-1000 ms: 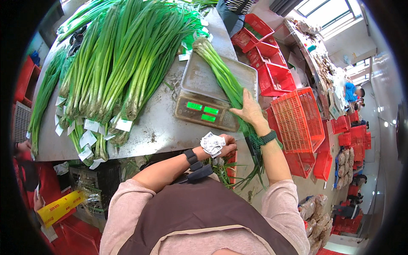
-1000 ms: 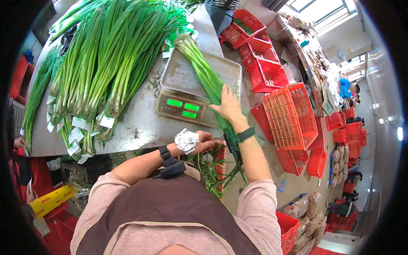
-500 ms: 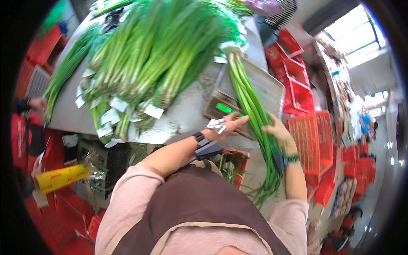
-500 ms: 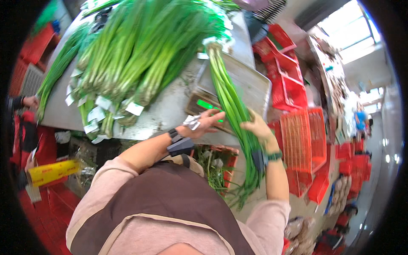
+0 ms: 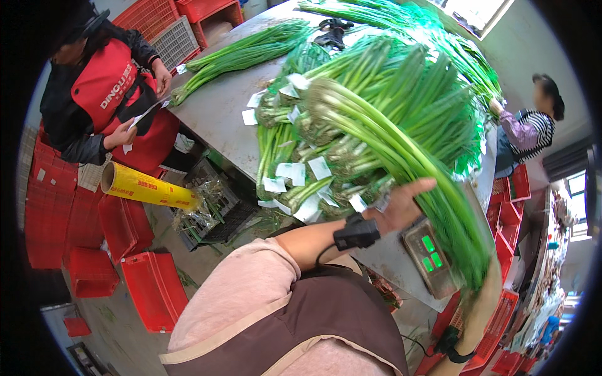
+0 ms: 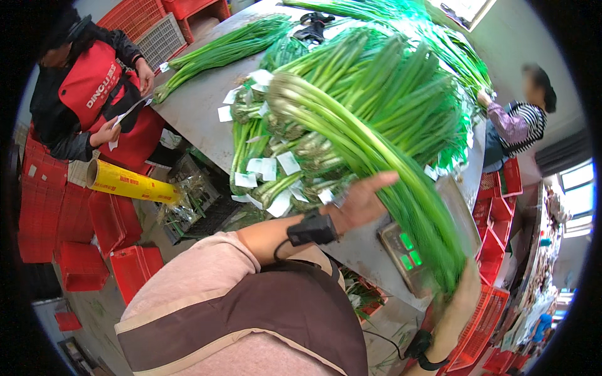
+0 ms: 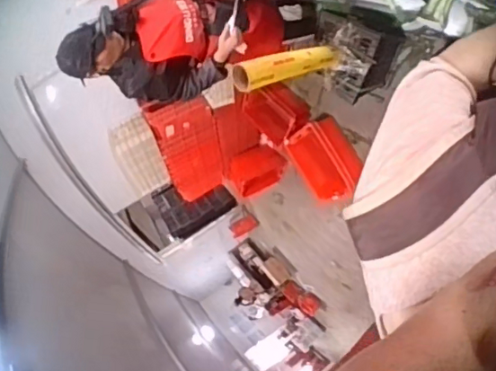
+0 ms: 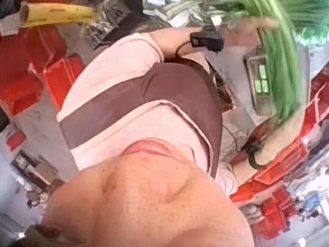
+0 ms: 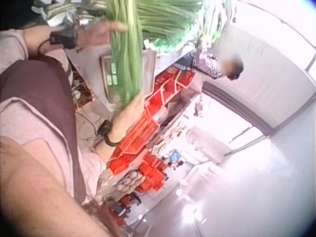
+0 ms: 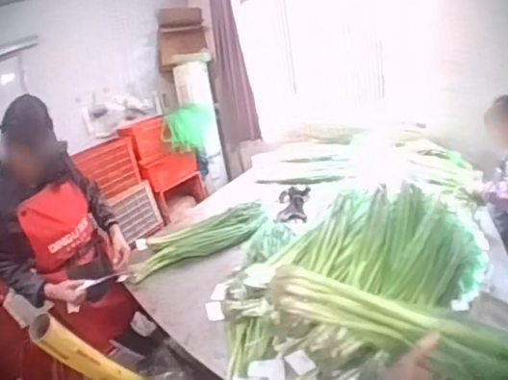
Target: The person repeatedly picks up bundles of green onions, places them on a digital scale, removes them, and returns them to the pile. The process is repeated continuously throughout the clip.
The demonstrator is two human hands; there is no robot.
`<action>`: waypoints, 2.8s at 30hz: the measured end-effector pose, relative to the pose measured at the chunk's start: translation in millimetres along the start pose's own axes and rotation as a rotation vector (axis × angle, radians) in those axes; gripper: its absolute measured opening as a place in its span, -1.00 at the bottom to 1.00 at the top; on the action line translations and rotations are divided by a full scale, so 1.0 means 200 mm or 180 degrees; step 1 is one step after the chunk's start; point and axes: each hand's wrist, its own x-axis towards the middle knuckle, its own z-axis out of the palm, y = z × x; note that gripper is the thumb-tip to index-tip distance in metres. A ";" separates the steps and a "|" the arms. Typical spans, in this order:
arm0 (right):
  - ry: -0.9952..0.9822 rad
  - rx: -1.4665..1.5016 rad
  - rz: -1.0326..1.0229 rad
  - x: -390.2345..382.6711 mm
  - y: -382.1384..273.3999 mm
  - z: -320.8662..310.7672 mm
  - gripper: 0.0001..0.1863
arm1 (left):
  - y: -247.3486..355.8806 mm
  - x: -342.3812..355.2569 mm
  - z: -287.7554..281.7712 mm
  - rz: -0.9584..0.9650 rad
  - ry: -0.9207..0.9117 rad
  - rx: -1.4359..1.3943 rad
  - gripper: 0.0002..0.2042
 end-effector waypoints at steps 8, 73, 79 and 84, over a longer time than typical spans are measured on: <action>0.0073 0.0279 0.0692 0.07 0.06 0.28 -0.40 | 1.19 0.10 -0.37 0.2100 0.0666 -0.0380 -0.74; 0.4155 0.6707 0.1461 -0.75 0.84 0.45 -0.35 | -0.32 0.29 -0.12 0.0588 -0.3460 0.6084 -0.39; 0.4719 0.6396 0.2232 -1.16 0.98 0.59 -0.65 | -0.62 1.07 -0.22 0.1526 -0.3867 0.7470 -0.58; 0.4068 0.6346 0.2067 -1.27 1.00 0.77 -0.66 | -0.80 1.25 -0.26 0.0758 -0.2759 0.8268 -0.60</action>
